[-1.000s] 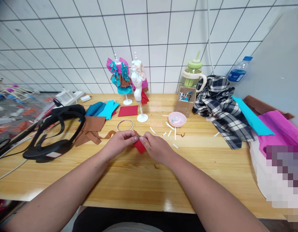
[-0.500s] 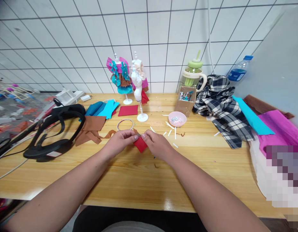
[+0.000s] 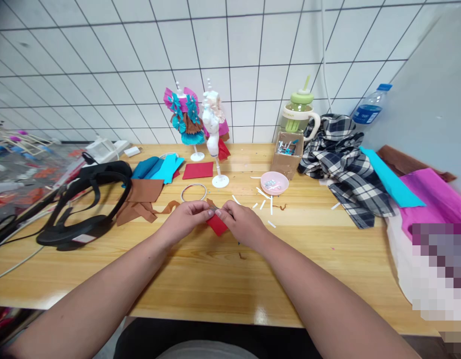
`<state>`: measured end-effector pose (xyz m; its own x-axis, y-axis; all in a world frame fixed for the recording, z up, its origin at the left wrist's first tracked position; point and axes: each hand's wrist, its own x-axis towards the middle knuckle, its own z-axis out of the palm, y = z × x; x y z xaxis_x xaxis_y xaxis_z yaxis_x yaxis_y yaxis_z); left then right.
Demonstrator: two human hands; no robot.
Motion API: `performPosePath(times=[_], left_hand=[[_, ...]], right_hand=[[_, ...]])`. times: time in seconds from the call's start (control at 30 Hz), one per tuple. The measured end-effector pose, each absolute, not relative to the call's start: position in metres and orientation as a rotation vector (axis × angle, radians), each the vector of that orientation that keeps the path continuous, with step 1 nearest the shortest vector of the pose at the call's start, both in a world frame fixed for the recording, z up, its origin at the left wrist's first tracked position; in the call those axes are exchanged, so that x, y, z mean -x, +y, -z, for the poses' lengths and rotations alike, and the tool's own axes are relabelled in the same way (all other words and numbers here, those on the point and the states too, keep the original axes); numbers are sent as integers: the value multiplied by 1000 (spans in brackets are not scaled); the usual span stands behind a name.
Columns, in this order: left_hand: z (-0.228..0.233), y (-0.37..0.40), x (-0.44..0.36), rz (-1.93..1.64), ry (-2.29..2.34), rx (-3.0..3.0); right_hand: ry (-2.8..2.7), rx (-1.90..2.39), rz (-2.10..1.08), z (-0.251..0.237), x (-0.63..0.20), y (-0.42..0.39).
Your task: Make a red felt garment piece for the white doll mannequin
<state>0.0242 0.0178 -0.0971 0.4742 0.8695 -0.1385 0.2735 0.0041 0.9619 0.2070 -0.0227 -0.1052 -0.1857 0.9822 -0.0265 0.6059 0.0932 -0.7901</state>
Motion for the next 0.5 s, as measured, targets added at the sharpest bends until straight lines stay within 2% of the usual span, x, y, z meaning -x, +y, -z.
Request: performPosePath(times=[0.5], left_hand=[[95, 18, -25, -678, 1030, -1551]], right_hand=[[-1832, 1523, -977, 107, -211, -20]])
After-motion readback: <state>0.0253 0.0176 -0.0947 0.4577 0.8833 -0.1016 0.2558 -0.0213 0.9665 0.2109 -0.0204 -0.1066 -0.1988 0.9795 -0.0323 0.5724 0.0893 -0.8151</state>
